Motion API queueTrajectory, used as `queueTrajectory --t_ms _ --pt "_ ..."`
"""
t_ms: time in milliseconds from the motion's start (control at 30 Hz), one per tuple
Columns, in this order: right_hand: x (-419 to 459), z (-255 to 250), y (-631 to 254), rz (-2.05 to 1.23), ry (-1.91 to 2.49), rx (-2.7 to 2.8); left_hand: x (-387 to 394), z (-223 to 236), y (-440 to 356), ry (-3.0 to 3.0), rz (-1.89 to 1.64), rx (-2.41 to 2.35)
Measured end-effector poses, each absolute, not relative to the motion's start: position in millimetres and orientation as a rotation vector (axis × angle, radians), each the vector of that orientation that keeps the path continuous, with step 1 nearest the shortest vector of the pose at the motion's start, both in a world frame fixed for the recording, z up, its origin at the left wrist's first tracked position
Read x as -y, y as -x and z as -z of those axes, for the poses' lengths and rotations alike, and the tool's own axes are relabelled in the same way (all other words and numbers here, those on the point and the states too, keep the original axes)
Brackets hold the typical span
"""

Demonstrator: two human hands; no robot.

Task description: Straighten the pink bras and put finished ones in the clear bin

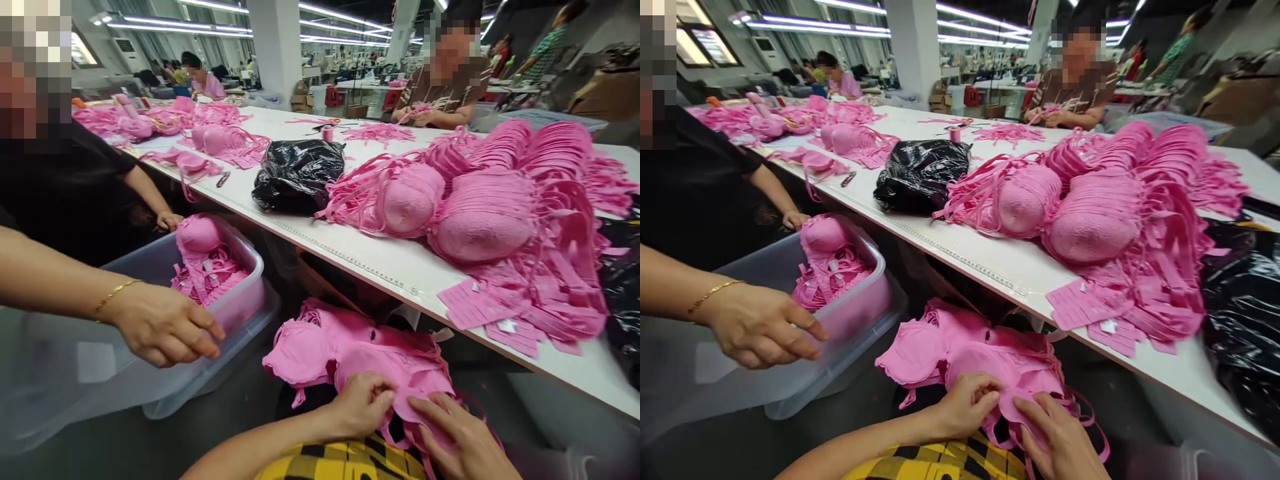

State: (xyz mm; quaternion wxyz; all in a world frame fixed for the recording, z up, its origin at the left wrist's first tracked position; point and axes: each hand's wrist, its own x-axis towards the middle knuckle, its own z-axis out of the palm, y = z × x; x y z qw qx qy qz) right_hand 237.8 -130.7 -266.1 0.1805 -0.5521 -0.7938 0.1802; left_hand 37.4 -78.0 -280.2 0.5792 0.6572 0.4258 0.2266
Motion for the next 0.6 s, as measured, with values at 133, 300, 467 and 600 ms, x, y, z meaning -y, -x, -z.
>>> queueTrajectory --t_ms 133,300,467,600 --pt "128.1 274.9 -226.6 -0.526 1.528 2.139 73.2 276.7 -34.1 -1.002 -0.520 -0.959" --pt "121.1 258.4 -195.3 -0.786 1.563 2.225 69.5 268.8 -14.8 -0.995 -0.620 -1.019" --pt "95.4 227.9 -168.9 -0.961 1.349 2.182 59.0 243.1 18.8 -0.950 -0.774 -0.979" --pt "77.0 227.5 -161.5 -0.928 1.293 2.061 48.0 226.1 70.0 -0.956 -1.032 -1.180"
